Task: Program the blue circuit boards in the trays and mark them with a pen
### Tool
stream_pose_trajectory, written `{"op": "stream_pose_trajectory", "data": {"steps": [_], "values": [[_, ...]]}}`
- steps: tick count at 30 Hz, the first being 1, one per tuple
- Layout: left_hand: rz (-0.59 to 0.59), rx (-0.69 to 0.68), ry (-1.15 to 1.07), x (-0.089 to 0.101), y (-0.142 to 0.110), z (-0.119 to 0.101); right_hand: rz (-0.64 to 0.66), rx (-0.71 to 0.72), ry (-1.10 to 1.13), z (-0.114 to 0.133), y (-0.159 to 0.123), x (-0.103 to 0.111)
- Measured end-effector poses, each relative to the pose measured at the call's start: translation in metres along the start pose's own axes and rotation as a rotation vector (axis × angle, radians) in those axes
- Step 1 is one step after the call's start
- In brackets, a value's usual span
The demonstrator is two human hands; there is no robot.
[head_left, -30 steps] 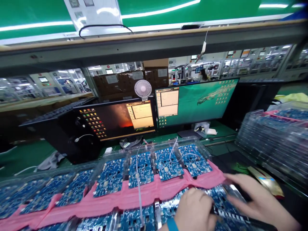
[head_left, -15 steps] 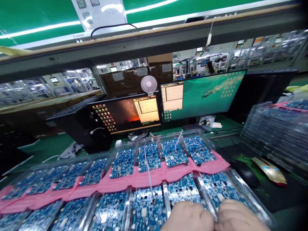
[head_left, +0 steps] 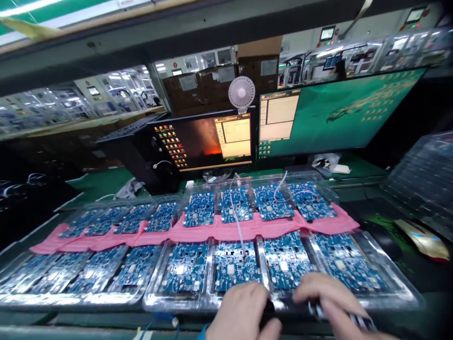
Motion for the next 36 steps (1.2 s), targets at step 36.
{"op": "stream_pose_trajectory", "data": {"steps": [36], "values": [[-0.389, 0.23, -0.029, 0.029, -0.046, 0.04, 0.112, -0.629, 0.564, 0.01, 0.043, -0.043]]}}
Point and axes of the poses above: each hand's wrist, its own y-axis towards the middle knuckle, its own x-axis out of the back of the hand, z = x × y, the point moved 3 cm from there along y, towards the middle knuckle, and after that the axes turned 8 degrees about -y, right-handed, at the moved point
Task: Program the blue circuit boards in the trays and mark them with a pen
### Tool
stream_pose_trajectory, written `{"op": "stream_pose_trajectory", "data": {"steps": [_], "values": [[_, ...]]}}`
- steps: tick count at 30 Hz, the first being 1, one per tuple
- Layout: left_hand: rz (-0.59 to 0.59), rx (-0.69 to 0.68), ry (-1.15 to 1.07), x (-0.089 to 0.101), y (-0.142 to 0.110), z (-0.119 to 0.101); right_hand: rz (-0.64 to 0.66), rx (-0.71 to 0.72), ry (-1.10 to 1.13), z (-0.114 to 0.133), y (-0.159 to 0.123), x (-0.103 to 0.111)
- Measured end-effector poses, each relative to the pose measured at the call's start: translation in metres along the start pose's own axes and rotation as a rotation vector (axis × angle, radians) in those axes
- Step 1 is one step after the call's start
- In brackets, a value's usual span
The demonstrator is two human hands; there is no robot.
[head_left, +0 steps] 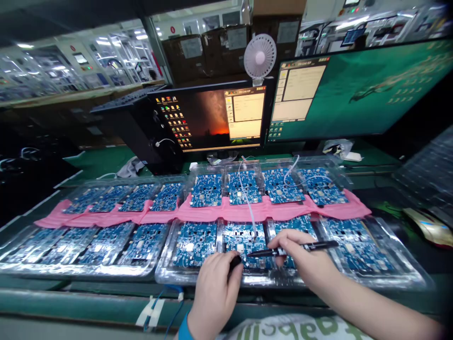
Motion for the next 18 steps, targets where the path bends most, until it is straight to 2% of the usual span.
{"op": "stream_pose_trajectory", "data": {"steps": [3, 5, 8, 11, 15, 18], "values": [[-0.047, 0.033, -0.004, -0.004, 0.001, -0.005, -0.057, -0.092, 0.254, -0.003, 0.0, 0.001], [-0.05, 0.021, -0.013, -0.005, 0.003, -0.009, -0.078, -0.133, 0.305, -0.004, 0.0, 0.0], [-0.032, -0.036, -0.033, -0.006, 0.006, -0.016, -0.031, -0.131, 0.254, -0.003, -0.001, -0.003], [0.047, -0.116, -0.059, -0.007, 0.009, -0.024, 0.085, -0.109, 0.143, -0.004, -0.004, -0.007], [0.149, -0.142, -0.167, -0.013, 0.012, -0.032, 0.202, 0.022, 0.067, -0.011, -0.011, -0.012], [0.254, -0.04, -0.297, -0.021, 0.01, -0.032, 0.19, 0.218, -0.057, -0.015, -0.021, -0.014]]}}
Point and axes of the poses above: each hand's wrist, its own y-axis towards the middle knuckle, its own x-axis out of the back of the hand, z = x × y, the point moved 3 cm from there along y, towards the middle knuckle, and after that the axes turned 8 degrees about -y, right-handed, at the moved point
